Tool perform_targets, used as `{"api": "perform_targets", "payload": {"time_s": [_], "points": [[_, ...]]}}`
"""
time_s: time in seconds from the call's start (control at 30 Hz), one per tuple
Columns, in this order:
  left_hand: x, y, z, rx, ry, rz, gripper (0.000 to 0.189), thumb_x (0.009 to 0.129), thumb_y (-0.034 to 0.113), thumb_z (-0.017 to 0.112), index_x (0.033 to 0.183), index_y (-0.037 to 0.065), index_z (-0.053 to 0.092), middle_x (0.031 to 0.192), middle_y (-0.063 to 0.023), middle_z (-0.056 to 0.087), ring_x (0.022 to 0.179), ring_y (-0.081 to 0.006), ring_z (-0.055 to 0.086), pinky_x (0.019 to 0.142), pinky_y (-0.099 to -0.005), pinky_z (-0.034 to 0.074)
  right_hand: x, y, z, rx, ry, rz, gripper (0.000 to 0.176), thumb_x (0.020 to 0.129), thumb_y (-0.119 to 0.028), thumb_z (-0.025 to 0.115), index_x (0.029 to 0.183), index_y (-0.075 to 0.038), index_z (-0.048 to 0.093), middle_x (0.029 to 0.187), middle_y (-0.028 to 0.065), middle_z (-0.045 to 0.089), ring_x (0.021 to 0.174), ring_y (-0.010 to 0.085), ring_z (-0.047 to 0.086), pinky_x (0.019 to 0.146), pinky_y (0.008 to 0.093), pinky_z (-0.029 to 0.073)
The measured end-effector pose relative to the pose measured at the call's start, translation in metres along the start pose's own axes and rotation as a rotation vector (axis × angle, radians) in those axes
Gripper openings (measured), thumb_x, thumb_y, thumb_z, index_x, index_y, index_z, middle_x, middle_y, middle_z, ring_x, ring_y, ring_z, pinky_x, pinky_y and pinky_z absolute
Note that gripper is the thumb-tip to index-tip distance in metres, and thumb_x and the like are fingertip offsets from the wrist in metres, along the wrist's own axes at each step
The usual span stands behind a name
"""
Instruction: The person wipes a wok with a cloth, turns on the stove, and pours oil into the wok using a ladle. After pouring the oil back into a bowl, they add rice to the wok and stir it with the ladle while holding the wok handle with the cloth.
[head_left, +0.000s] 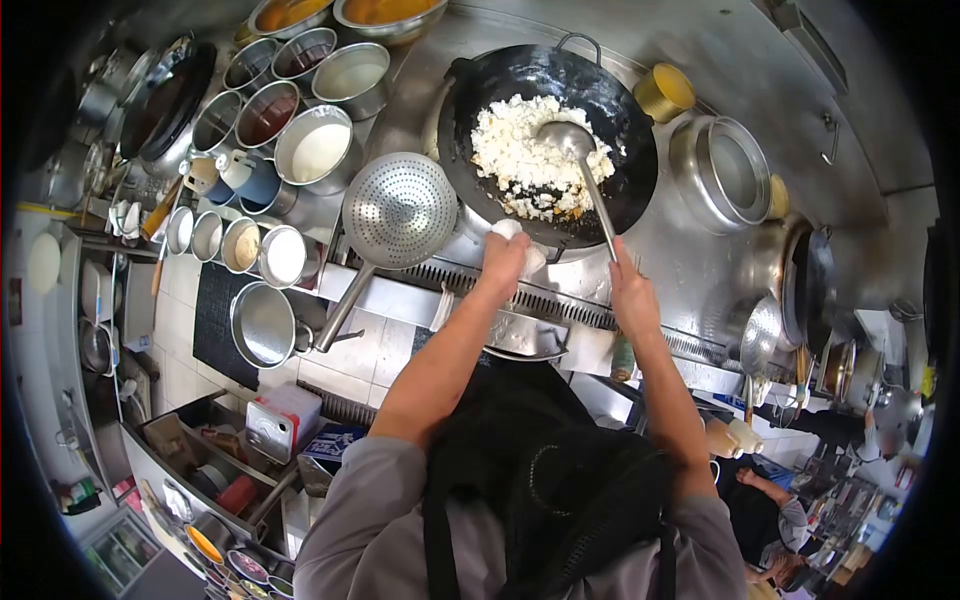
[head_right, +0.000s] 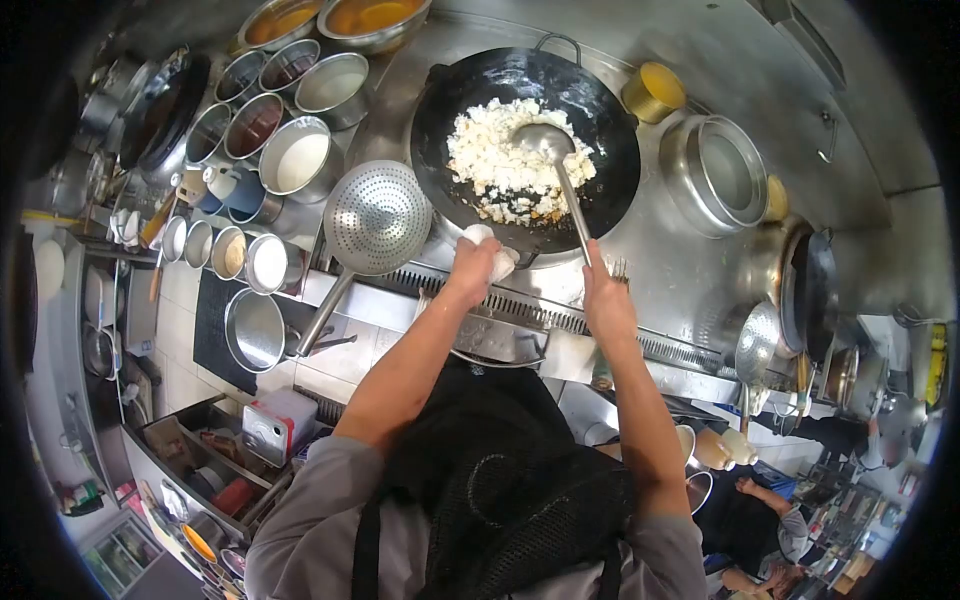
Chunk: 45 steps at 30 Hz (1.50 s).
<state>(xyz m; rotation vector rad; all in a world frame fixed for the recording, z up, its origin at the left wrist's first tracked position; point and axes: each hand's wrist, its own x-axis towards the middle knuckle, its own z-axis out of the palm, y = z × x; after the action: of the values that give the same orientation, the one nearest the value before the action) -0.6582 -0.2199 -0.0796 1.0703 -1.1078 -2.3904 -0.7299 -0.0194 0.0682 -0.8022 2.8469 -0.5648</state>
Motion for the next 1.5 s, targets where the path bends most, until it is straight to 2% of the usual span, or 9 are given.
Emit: {"api": "perform_targets", "payload": {"time_s": [0.33, 0.43, 0.67, 0.73, 0.9, 1.07, 1.17, 1.27, 1.5], "points": [[-0.013, 0.020, 0.007, 0.025, 0.004, -0.021, 0.040, 0.085, 0.006, 0.058, 0.119, -0.008, 0.044, 0.106, -0.0164, 0.059, 0.084, -0.0215, 0.062, 0.065, -0.0353, 0.053, 0.009, 0.000, 0.010, -0.110, -0.047, 0.092, 0.039, 0.099, -0.025, 0.052, 0.138, -0.018, 0.054, 0.082, 0.0267, 0.067, 0.073, 0.0473, 0.065, 0.071, 0.0535, 0.052], [-0.004, 0.012, 0.002, -0.006, -0.023, -0.036, 0.042, 0.085, 0.006, 0.058, 0.121, -0.007, 0.042, 0.108, -0.0171, 0.058, 0.086, -0.0221, 0.063, 0.066, -0.0352, 0.054, 0.012, 0.014, -0.002, 0.336, 0.107, -0.286, 0.040, 0.100, -0.026, 0.051, 0.138, -0.017, 0.053, 0.082, 0.0283, 0.066, 0.074, 0.0481, 0.064, 0.070, 0.0558, 0.051], [0.002, 0.004, 0.004, -0.010, 0.051, 0.005, 0.016, 0.084, -0.001, 0.051, 0.099, -0.006, 0.056, 0.090, -0.0157, 0.065, 0.075, -0.0262, 0.068, 0.063, -0.0373, 0.055, 0.035, 0.010, 0.009, 0.159, 0.098, -0.154, 0.040, 0.100, -0.027, 0.053, 0.138, -0.015, 0.054, 0.077, 0.0316, 0.064, 0.070, 0.0489, 0.063, 0.064, 0.0520, 0.050], [0.006, -0.001, 0.004, -0.005, 0.078, 0.015, 0.016, 0.084, -0.001, 0.051, 0.099, -0.006, 0.056, 0.089, -0.0157, 0.065, 0.076, -0.0262, 0.068, 0.063, -0.0371, 0.055, 0.029, -0.038, -0.051, 0.464, -0.368, 0.316, 0.045, 0.101, -0.025, 0.050, 0.143, -0.011, 0.045, 0.097, 0.0328, 0.064, 0.084, 0.0516, 0.062, 0.075, 0.0491, 0.052], [-0.007, 0.013, 0.007, 0.013, 0.023, 0.034, 0.016, 0.086, 0.000, 0.051, 0.100, -0.006, 0.055, 0.090, -0.0157, 0.065, 0.077, -0.0256, 0.068, 0.064, -0.0364, 0.055, 0.048, -0.002, 0.037, 0.124, 0.134, -0.091, 0.043, 0.102, -0.031, 0.050, 0.142, -0.018, 0.050, 0.059, 0.0134, 0.055, 0.051, 0.0211, 0.055, 0.052, 0.0387, 0.047], [-0.004, 0.005, 0.005, -0.003, 0.088, 0.045, 0.018, 0.086, 0.001, 0.052, 0.103, -0.006, 0.054, 0.092, -0.0144, 0.062, 0.078, -0.0248, 0.066, 0.063, -0.0360, 0.054, 0.007, -0.039, -0.029, 0.399, -0.346, 0.262, 0.044, 0.101, -0.029, 0.049, 0.144, -0.019, 0.046, 0.084, 0.0330, 0.063, 0.076, 0.0472, 0.064, 0.064, 0.0504, 0.050], [0.003, 0.005, 0.001, 0.021, 0.053, 0.024, 0.031, 0.087, 0.005, 0.055, 0.113, -0.009, 0.045, 0.100, -0.0168, 0.058, 0.083, -0.0241, 0.063, 0.069, -0.0363, 0.053, -0.013, -0.010, 0.013, 0.172, -0.029, -0.081, 0.043, 0.101, -0.022, 0.052, 0.144, -0.016, 0.048, 0.060, 0.0158, 0.049, 0.056, 0.0140, 0.053, 0.056, 0.0373, 0.045], [-0.007, 0.018, 0.005, 0.012, -0.036, -0.043, 0.047, 0.087, 0.009, 0.059, 0.122, -0.011, 0.035, 0.109, -0.0199, 0.055, 0.090, -0.0223, 0.059, 0.073, -0.0358, 0.052, -0.009, -0.017, -0.016, 0.297, -0.210, -0.072, 0.042, 0.101, -0.024, 0.052, 0.142, -0.018, 0.049, 0.082, 0.0321, 0.063, 0.074, 0.0461, 0.064, 0.068, 0.0489, 0.050], [0.001, 0.005, -0.003, 0.021, -0.007, -0.010, 0.048, 0.084, 0.008, 0.060, 0.122, -0.012, 0.038, 0.110, -0.0200, 0.056, 0.093, -0.0234, 0.060, 0.074, -0.0359, 0.053, -0.033, -0.009, 0.003, 0.179, -0.100, -0.102, 0.042, 0.099, -0.019, 0.055, 0.141, -0.019, 0.051, 0.074, 0.0305, 0.060, 0.067, 0.0466, 0.062, 0.062, 0.0519, 0.048]]}}
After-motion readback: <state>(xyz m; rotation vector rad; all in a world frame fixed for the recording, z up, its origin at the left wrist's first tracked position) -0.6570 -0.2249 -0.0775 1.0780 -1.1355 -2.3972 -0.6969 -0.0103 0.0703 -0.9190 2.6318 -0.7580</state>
